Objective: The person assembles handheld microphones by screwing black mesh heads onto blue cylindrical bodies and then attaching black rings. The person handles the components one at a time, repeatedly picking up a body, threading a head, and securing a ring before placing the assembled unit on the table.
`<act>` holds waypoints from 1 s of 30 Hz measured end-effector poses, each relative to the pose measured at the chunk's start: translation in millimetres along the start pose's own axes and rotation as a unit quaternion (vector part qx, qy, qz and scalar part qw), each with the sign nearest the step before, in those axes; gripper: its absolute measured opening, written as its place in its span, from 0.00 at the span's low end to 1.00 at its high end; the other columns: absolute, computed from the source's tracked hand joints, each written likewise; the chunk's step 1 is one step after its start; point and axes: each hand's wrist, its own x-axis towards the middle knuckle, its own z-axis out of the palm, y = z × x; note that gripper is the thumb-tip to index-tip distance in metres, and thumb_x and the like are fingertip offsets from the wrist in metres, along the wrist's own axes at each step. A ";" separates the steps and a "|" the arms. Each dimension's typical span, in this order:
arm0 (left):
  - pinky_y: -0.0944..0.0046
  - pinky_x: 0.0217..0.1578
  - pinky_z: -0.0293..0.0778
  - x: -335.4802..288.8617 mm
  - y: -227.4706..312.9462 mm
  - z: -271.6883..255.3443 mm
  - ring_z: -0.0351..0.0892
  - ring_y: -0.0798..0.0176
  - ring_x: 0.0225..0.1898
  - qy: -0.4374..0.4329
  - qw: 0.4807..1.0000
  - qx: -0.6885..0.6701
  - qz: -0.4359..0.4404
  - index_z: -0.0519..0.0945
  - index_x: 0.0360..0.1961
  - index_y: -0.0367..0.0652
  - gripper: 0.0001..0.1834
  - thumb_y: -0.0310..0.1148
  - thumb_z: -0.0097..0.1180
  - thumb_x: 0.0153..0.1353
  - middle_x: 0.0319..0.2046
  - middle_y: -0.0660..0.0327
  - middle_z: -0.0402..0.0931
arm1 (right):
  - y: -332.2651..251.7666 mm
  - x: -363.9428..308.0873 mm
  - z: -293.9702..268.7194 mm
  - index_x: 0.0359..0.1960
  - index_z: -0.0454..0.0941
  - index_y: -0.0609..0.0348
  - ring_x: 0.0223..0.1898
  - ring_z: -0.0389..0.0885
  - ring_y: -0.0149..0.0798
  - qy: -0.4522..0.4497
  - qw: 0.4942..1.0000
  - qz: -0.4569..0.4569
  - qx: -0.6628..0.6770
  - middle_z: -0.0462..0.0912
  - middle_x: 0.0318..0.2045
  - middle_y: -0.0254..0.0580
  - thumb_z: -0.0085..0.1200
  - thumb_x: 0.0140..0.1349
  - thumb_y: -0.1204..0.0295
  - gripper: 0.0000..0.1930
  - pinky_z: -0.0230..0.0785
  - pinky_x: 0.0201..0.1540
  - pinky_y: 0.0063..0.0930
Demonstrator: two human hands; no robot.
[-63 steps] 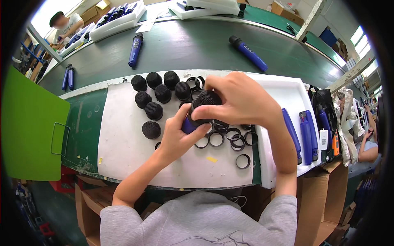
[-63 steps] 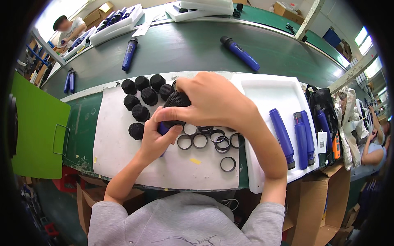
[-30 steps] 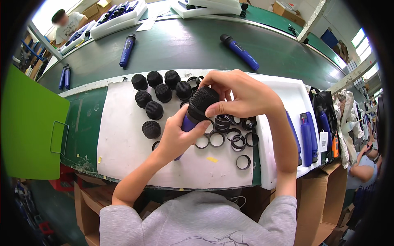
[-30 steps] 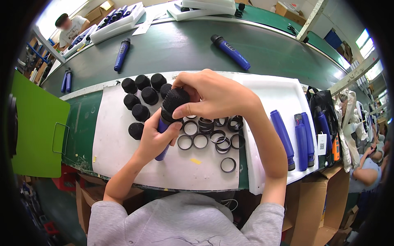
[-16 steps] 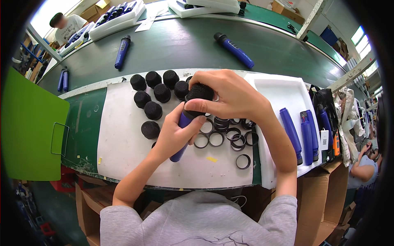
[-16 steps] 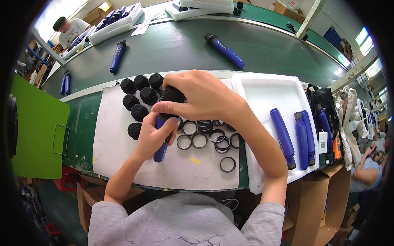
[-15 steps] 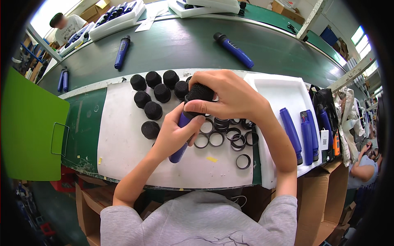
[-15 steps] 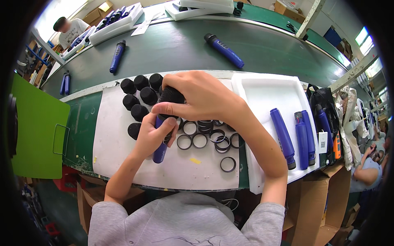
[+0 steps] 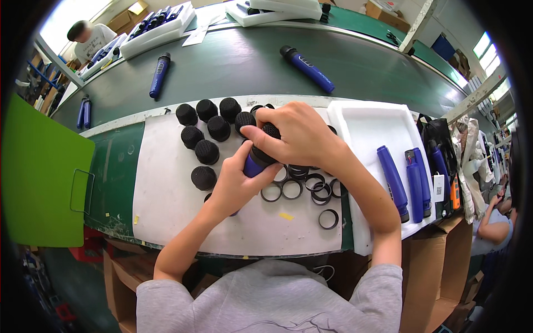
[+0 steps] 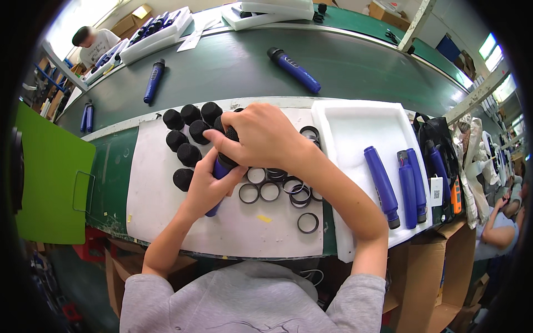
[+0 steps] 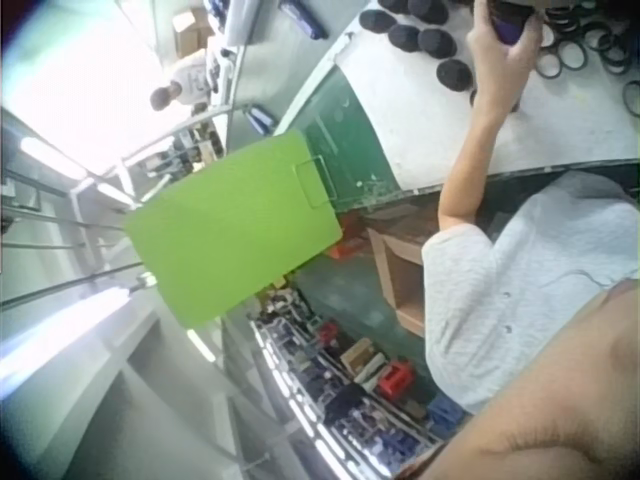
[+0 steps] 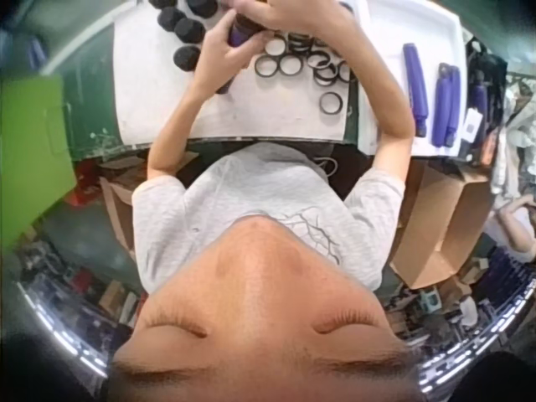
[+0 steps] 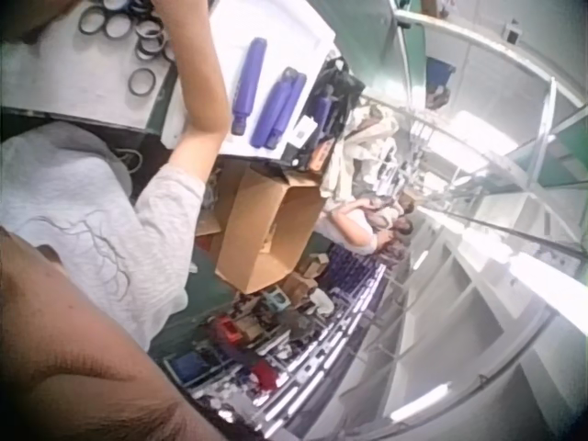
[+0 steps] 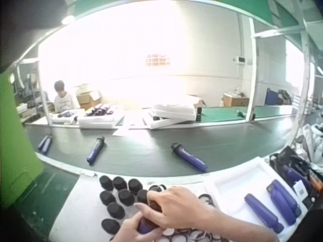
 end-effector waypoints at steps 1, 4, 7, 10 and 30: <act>0.68 0.20 0.69 -0.3 0.7 -4.0 0.73 0.72 0.17 -0.026 0.998 -0.040 -0.033 0.74 0.44 0.38 0.17 0.37 0.65 0.63 0.23 0.64 0.76 | 1.1 0.2 0.0 0.25 0.81 0.62 0.18 0.77 0.52 -0.006 1.000 -0.002 0.012 0.75 0.13 0.51 0.55 0.63 0.49 0.25 0.67 0.27 0.43; 0.69 0.19 0.69 -1.2 5.4 -16.3 0.73 0.71 0.16 -0.125 0.969 -0.182 -0.110 0.74 0.46 0.37 0.18 0.40 0.61 0.66 0.22 0.63 0.75 | 6.1 1.3 -2.6 0.26 0.80 0.61 0.17 0.75 0.50 0.012 0.992 -0.080 0.099 0.74 0.13 0.50 0.57 0.62 0.49 0.24 0.65 0.25 0.40; 0.70 0.18 0.69 -4.3 7.0 -22.5 0.72 0.69 0.14 -0.211 0.912 -0.318 -0.152 0.72 0.47 0.37 0.18 0.42 0.56 0.69 0.21 0.62 0.74 | 8.4 1.0 -0.8 0.26 0.79 0.60 0.16 0.73 0.49 0.022 0.979 -0.142 0.146 0.73 0.13 0.48 0.59 0.61 0.50 0.22 0.62 0.23 0.37; 0.70 0.17 0.68 -5.5 5.2 -21.2 0.71 0.70 0.14 -0.226 0.902 -0.337 -0.150 0.71 0.47 0.38 0.16 0.40 0.54 0.70 0.20 0.62 0.74 | 6.8 -0.1 1.0 0.24 0.78 0.60 0.16 0.71 0.50 0.010 0.978 -0.125 0.164 0.71 0.12 0.47 0.57 0.61 0.52 0.22 0.61 0.22 0.37; 0.67 0.20 0.70 0.9 4.0 -16.6 0.73 0.68 0.15 -0.142 0.974 -0.147 -0.102 0.71 0.44 0.37 0.13 0.36 0.54 0.69 0.21 0.61 0.75 | 8.9 1.8 4.5 0.26 0.79 0.62 0.16 0.73 0.52 -0.005 0.996 -0.051 0.067 0.72 0.12 0.50 0.55 0.63 0.48 0.25 0.63 0.24 0.40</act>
